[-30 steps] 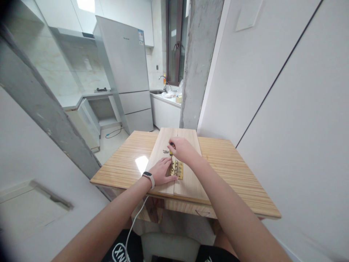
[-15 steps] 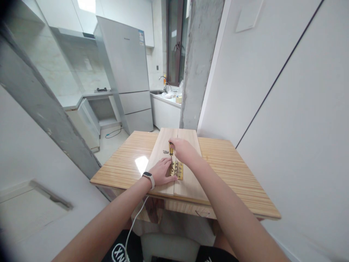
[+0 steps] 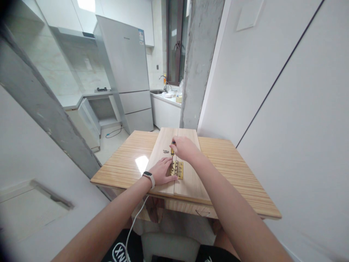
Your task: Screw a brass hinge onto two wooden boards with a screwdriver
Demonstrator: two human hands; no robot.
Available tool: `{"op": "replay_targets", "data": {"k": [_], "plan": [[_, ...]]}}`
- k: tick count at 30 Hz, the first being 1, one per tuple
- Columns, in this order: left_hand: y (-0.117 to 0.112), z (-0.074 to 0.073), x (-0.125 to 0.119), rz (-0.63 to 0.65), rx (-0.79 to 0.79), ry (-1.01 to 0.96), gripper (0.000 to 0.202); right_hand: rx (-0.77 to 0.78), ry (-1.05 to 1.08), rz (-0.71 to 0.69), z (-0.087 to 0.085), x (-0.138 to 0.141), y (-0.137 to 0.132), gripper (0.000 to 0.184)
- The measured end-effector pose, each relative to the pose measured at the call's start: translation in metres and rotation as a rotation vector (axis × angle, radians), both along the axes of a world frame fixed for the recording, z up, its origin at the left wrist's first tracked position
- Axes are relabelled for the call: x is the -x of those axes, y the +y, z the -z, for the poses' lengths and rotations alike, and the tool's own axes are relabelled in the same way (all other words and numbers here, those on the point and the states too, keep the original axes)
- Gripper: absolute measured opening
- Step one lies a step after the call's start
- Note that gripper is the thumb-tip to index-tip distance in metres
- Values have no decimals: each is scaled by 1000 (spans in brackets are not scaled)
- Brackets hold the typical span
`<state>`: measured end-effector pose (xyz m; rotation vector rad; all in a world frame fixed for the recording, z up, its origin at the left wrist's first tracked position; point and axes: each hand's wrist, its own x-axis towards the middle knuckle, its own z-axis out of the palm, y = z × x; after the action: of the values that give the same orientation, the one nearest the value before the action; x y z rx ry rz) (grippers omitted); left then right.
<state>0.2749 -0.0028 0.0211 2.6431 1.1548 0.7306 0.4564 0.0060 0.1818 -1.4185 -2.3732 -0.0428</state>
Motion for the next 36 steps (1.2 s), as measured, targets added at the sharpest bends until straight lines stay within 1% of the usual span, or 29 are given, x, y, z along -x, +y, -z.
{"op": "replay_targets", "data": {"k": [7,9,12,14,19,24,30,32,36], "plan": [[1,1,-1,2,2,12,90,-38,73,138,7,13,-1,16],[1,1,-2,3,-1,11,92,-56,83,102,8,14,-2,15],[1,0,-2,0,-4,6,90,-81,128,-10,8,12,-2,11],[0,-1,-2,-2,-3,6,89,-71,167,-54,7,9,-2,9],[0,-1,-1,4,3,1,89,37,188,-97,3,2,-1,14],[0,0,-1,1,2,-1,87,38,175,-115,2,-1,-1,11],[0,-1,-2,3,5,-2,88,2,205,-74,6,4,-1,8],[0,-1,-2,2,2,-3,88,-37,210,-27,8,7,-2,7],[0,0,-2,2,1,4,89,-94,212,111,13,14,-7,8]]}}
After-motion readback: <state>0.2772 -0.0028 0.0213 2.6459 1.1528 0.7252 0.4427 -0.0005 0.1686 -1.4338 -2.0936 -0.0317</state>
